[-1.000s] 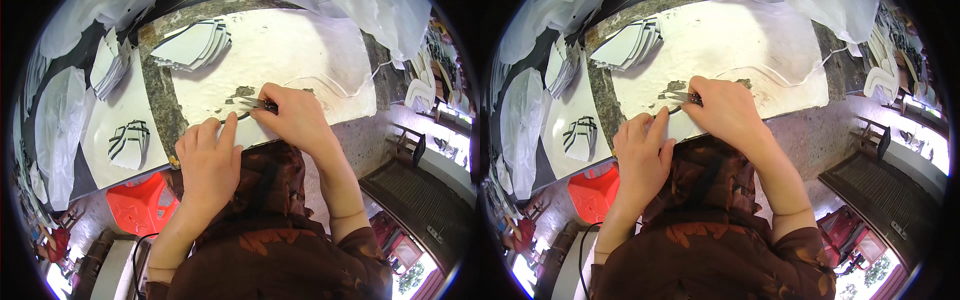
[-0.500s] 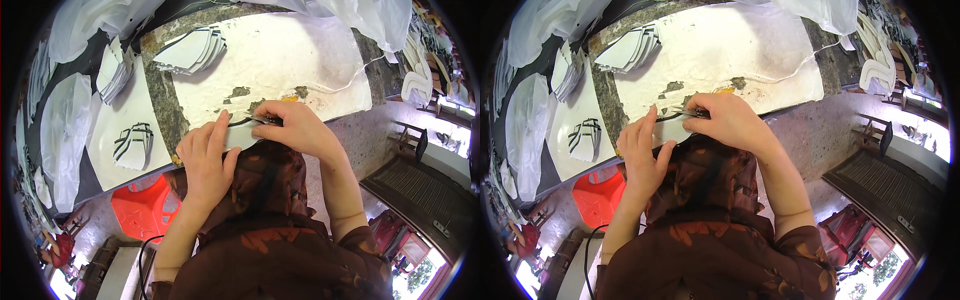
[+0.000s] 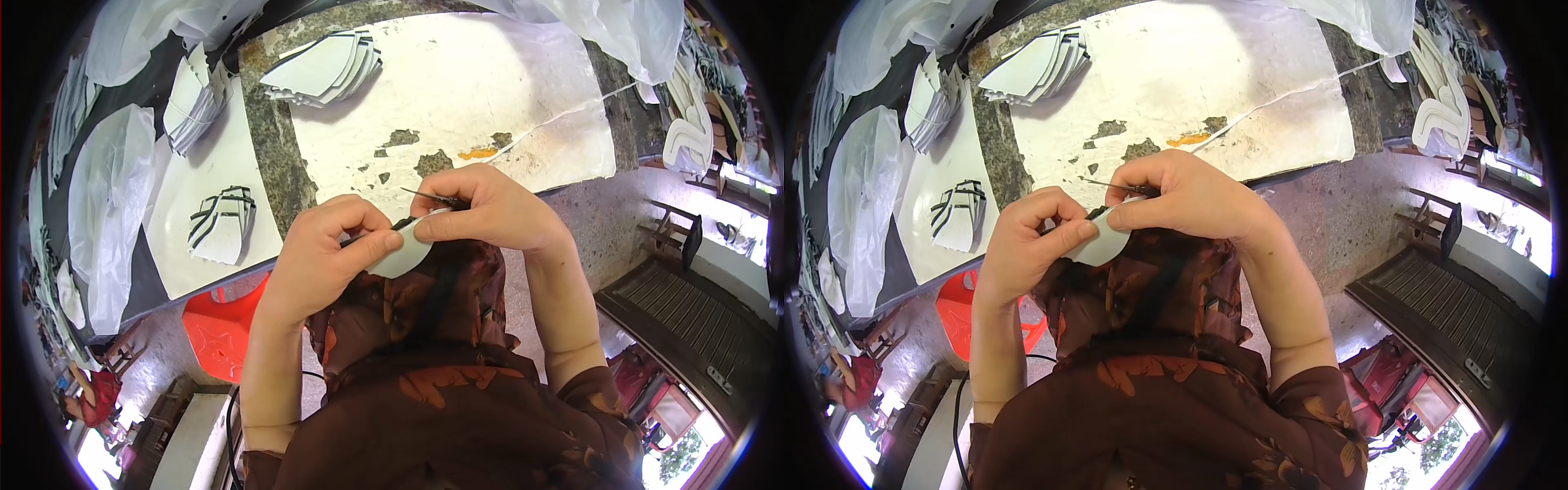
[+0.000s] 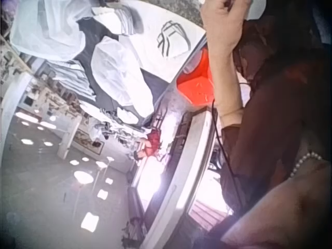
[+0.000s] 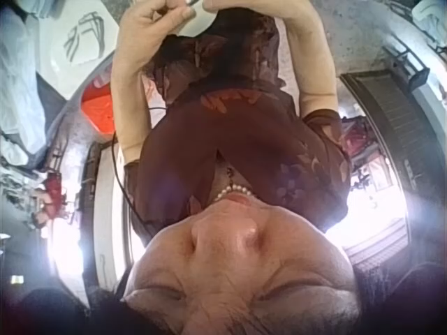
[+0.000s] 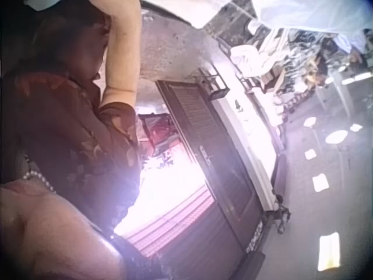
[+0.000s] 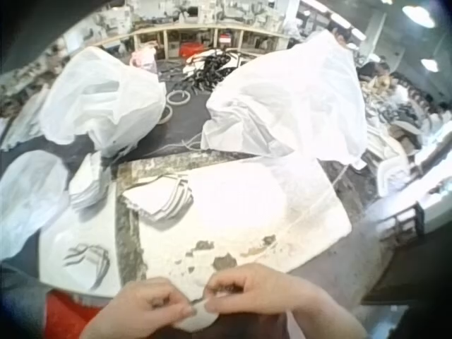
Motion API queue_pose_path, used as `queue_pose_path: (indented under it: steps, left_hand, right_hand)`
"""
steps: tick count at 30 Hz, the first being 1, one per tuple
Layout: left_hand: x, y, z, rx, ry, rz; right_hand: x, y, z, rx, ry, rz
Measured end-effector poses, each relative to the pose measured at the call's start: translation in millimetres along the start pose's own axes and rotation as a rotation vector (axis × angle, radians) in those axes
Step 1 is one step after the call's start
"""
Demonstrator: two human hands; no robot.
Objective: Trimming excess material and loose threads from shoe components using a pair of snips.
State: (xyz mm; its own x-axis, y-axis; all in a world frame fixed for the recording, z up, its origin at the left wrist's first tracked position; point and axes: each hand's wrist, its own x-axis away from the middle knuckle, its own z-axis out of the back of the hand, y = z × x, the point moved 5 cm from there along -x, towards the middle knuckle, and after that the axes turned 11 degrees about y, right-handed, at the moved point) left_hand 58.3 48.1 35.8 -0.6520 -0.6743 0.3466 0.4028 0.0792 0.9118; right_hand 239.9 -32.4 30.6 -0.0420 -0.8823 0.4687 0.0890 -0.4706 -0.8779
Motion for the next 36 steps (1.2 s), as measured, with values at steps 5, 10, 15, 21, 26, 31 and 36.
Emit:
queue_pose_path:
  steps: [5, 10, 15, 21, 26, 31, 36]
  left_hand:
    - [3.0, -7.3, 2.3, 0.080, -0.109, 0.103]
    - [1.0, -8.3, 3.2, 0.005, -0.151, 0.113]
    - [4.5, -22.4, 10.0, 0.279, -0.176, 0.374]
    - [5.3, -21.9, 8.6, 0.459, -0.093, 0.337]
    - [4.9, -13.2, 1.9, 0.408, -0.066, 0.301]
    - [3.1, -13.4, -3.7, 0.453, -0.024, 0.297]
    - [0.7, -9.8, -12.2, 0.486, -0.032, 0.248]
  right_hand:
    - [-0.4, 3.2, -10.1, -0.105, -0.071, -0.035]
    - [-1.7, -7.7, -13.0, -0.060, -0.009, 0.049]
    - [3.2, -22.3, 4.5, 0.218, 0.079, 0.634]
    - [16.1, -30.3, -5.1, 0.802, 0.270, 0.625]
    - [11.5, -27.4, -3.7, 0.786, 0.265, 0.527]
    - [13.6, -31.5, 0.8, 0.620, 0.230, 0.543]
    - [12.8, -30.9, 1.7, 0.562, 0.225, 0.584]
